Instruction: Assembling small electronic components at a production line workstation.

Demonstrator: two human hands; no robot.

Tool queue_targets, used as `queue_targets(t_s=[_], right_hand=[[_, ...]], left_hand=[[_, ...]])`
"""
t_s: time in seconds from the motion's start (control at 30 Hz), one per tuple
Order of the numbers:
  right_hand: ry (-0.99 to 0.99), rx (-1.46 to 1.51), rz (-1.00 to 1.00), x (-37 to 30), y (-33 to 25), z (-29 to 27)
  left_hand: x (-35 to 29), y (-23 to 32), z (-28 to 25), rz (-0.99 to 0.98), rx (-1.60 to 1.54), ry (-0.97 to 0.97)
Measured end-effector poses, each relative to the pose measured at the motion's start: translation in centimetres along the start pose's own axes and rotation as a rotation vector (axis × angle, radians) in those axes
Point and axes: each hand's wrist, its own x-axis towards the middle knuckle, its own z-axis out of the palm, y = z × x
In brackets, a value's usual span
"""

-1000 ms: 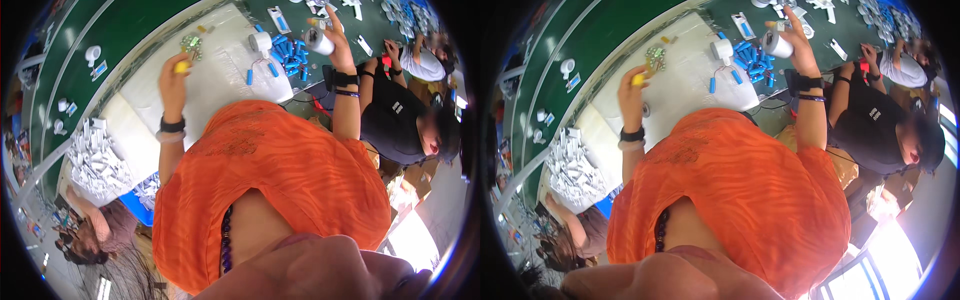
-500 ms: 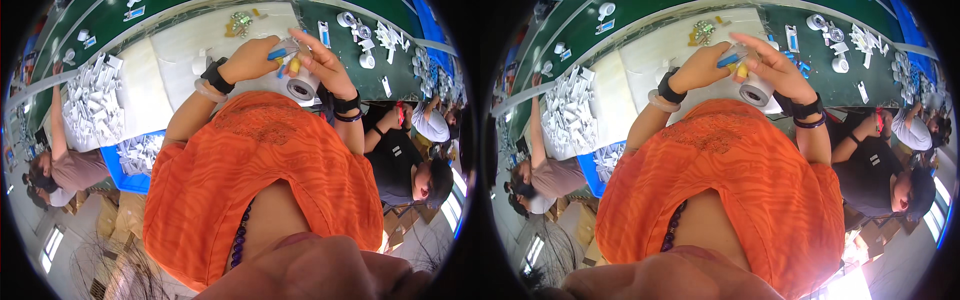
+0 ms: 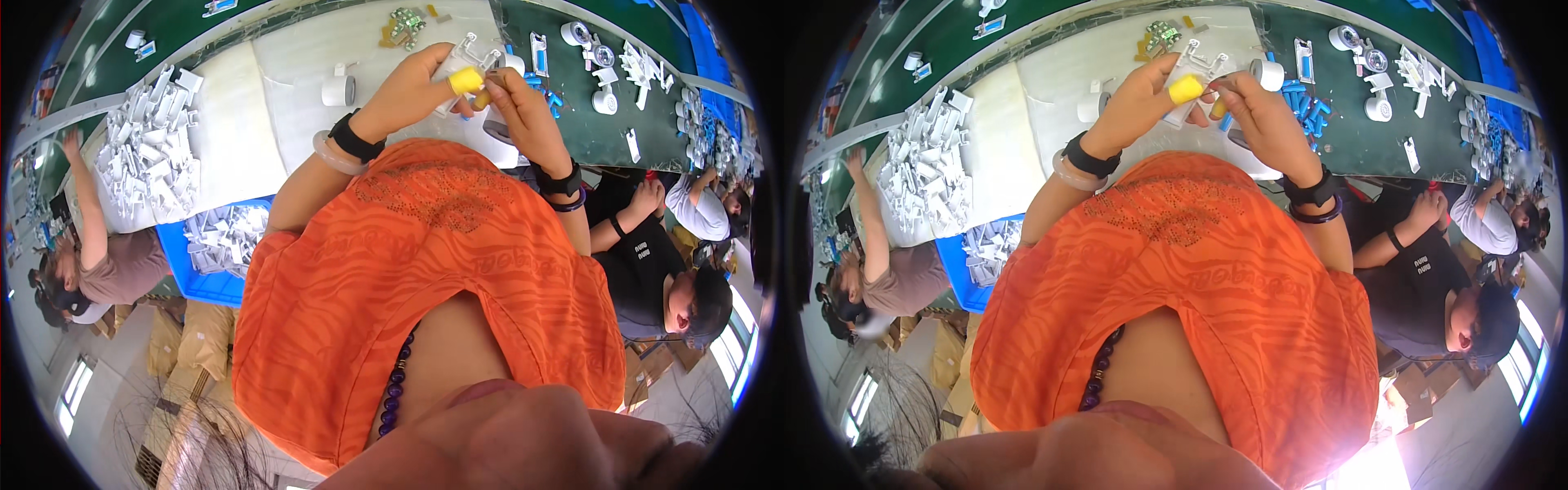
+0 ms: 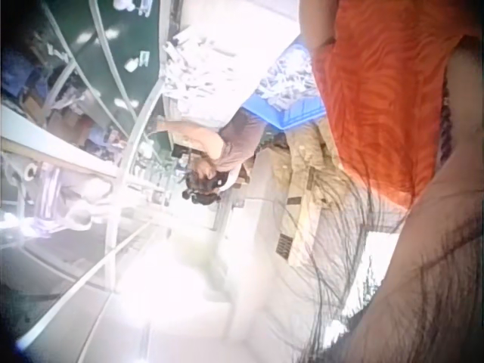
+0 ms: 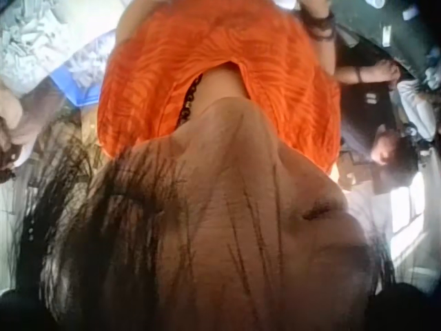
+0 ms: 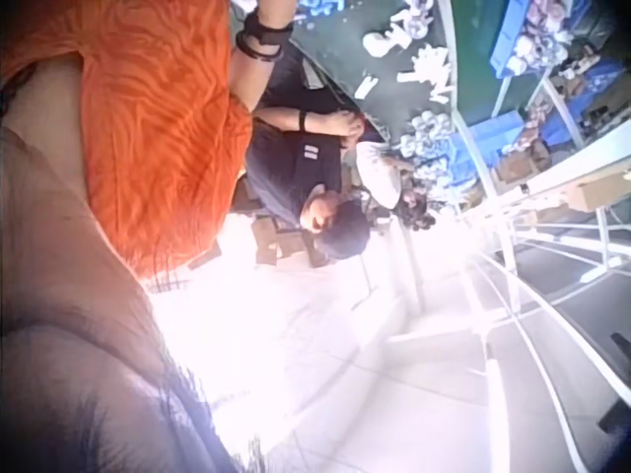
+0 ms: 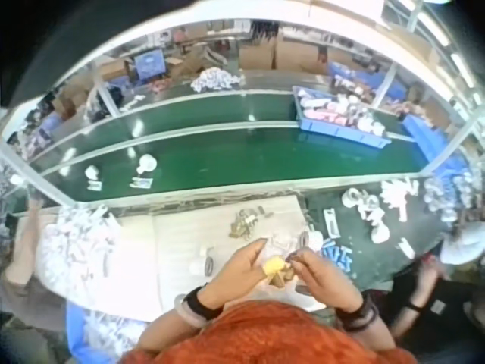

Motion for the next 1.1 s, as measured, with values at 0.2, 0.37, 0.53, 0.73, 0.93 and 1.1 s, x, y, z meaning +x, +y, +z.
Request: queue_targets(t_s=[0.2,0.37,0.53,0.73,0.93,1.1], right_hand=[[-0.075,-0.381,-0.292,0.0,-0.6,-1.3],[-0.414,0.519,-0.069,0.3,0.6,-2.7],[-0.474,0.868,-0.063,0.3,1.4,-1.1],[-0.096,0.150,-0.023,0.8,-0.3,-0.6],[0.537,-0.343,-0.314,1.0,-0.2,1.1],[0.539,-0.113,-0.279,0.7,0.6,2.4]], left_hand=[[0.2,1.3,-1.3,-0.022,0.203,-0.040],[0.7,2.9,-2.1,0.178,0.545,-0.087],[1.6,4.7,-1.9,0.456,0.711,-0.127],[0.3,4.5,-1.3,0.342,0.692,0.024],[-0.3,1.3,-0.3,-0.089,0.003,0.154],[-0.5,1.6,1.0,-0.132,-0.040,0.206]])
